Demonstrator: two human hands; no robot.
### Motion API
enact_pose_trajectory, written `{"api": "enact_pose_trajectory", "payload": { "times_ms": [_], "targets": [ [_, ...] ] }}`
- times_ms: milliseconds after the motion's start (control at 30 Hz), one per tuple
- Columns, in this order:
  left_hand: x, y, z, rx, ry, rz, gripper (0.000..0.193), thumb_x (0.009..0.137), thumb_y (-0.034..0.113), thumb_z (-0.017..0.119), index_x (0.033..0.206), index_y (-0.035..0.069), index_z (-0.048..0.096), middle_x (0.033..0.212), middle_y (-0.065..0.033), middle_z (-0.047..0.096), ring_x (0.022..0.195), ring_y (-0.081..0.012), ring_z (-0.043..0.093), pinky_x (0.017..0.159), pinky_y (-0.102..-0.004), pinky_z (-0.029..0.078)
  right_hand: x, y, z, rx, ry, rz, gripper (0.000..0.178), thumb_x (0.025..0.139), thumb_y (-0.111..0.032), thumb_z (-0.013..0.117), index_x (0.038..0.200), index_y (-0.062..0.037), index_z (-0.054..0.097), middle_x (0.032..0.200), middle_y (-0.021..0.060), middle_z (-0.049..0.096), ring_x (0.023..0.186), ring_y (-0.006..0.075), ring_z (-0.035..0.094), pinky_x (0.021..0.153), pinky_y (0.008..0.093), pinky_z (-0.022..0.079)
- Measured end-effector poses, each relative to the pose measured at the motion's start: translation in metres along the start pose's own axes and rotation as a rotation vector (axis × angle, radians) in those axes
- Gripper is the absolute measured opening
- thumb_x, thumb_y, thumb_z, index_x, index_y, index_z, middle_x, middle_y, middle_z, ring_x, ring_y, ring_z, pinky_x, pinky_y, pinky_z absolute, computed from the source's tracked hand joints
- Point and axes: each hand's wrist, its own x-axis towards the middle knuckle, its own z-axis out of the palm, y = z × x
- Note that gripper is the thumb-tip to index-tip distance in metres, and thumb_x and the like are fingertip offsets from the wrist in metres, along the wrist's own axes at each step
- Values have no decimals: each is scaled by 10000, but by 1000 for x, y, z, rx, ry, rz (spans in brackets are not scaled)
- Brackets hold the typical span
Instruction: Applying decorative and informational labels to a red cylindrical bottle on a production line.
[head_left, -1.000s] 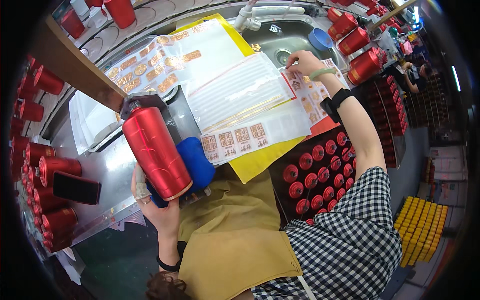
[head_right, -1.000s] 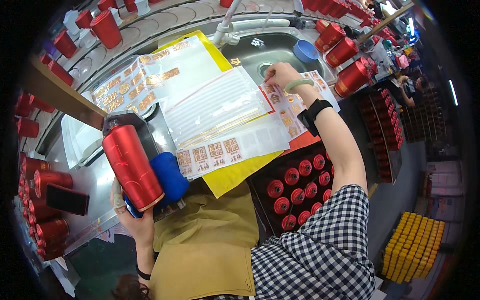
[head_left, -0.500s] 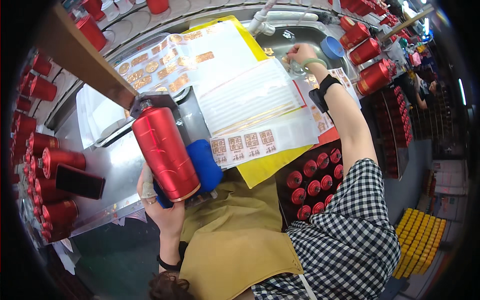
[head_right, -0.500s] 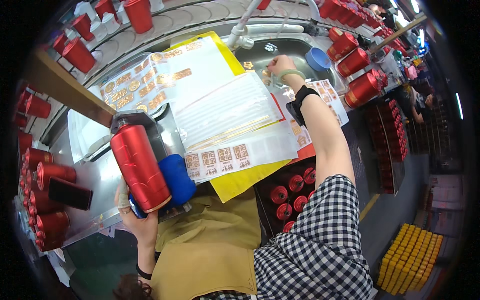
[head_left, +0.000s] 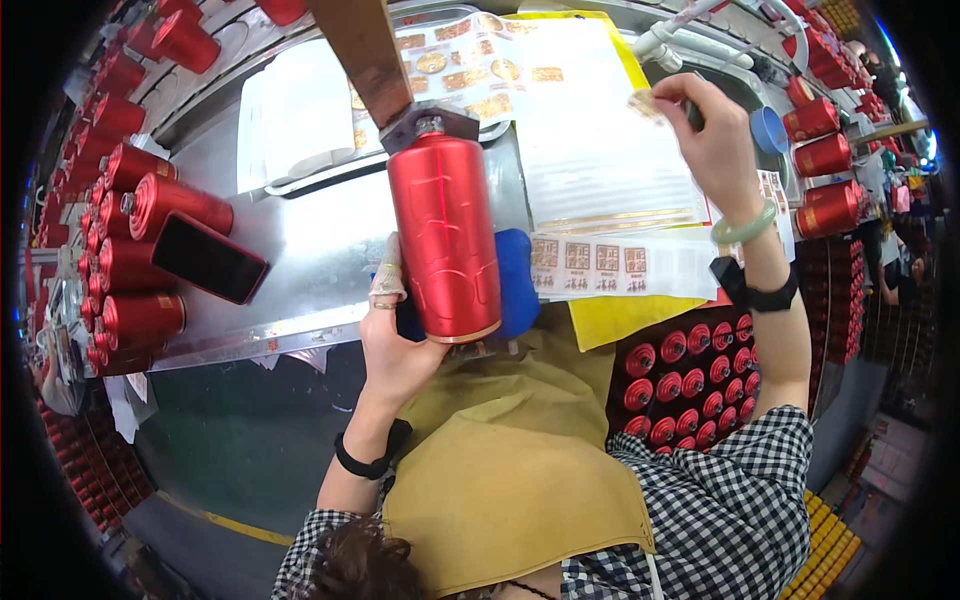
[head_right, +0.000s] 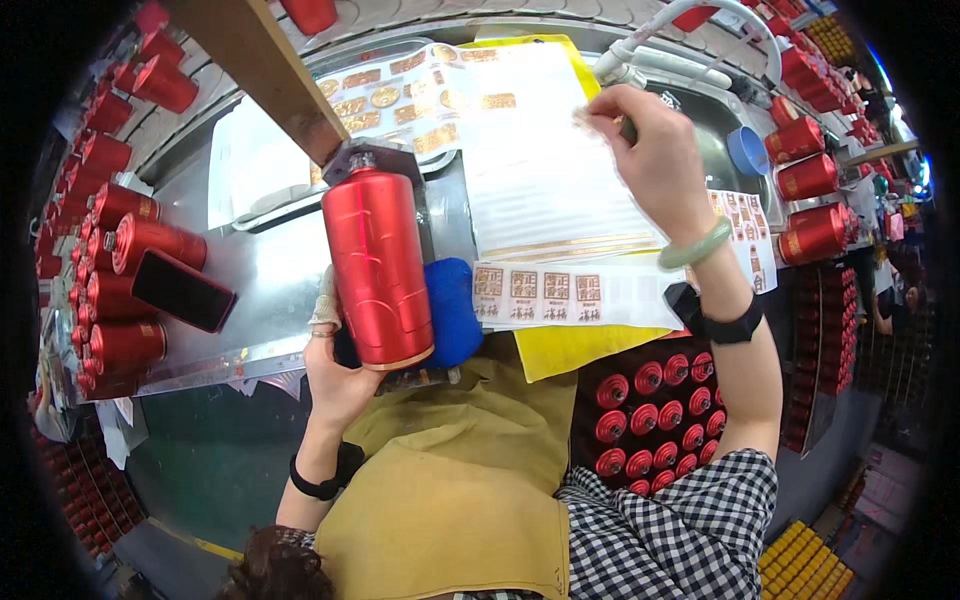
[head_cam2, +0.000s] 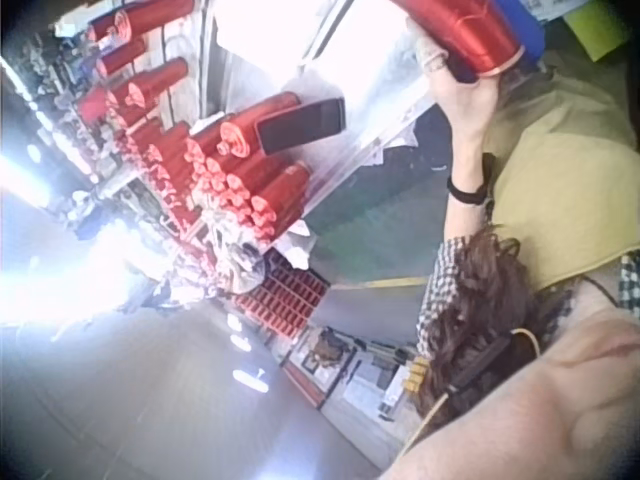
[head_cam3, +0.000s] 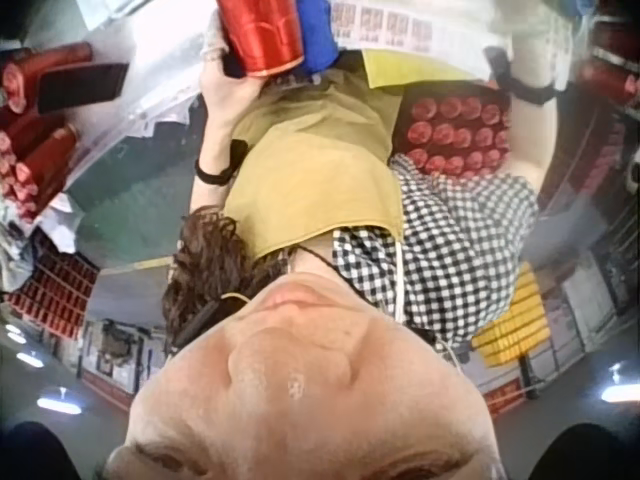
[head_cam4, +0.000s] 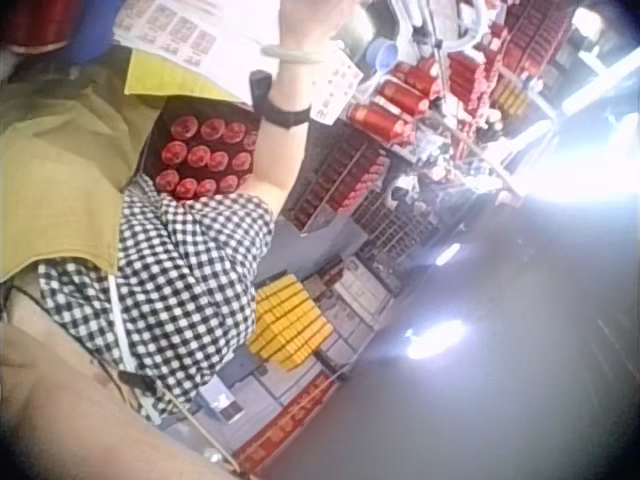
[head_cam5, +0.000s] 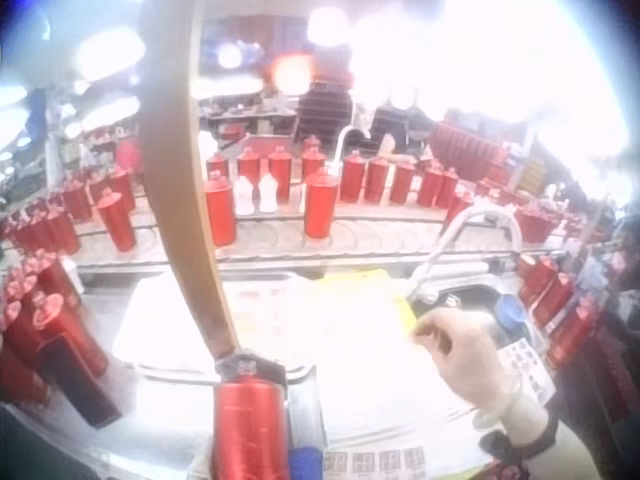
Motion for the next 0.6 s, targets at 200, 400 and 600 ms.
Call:
{"api": "enact_pose_trajectory", "payload": {
  "times_ms": [200,400,600],
  "targets": [
    [-7,-4,-4,-2,-16,-16,1096,734,138,949,1606,-69,319,1522,-246,545,1359,-314,594,1112,-399,469,1,-116,11,314,-145,-146,124,941,-22,708,1062,-6,691,939,137,719,852,307,707,755,361,550],
    [9,10,-28,-185,-168,6,1330,678,283,1005,1640,-86,165,1674,-260,317,1551,-338,344,1257,-436,288,19,-158,15,643,-367,-82,184,955,33,659,1136,15,683,1009,116,727,904,183,691,845,305,543],
    [52,40,-3,-575,21,-214,998,921,115,807,1641,-50,136,1597,-214,388,1469,-283,440,1208,-429,392,16,-145,66,578,-347,-37,191,906,-7,699,1094,4,664,954,188,732,918,362,728,799,409,571]
  ]
}}
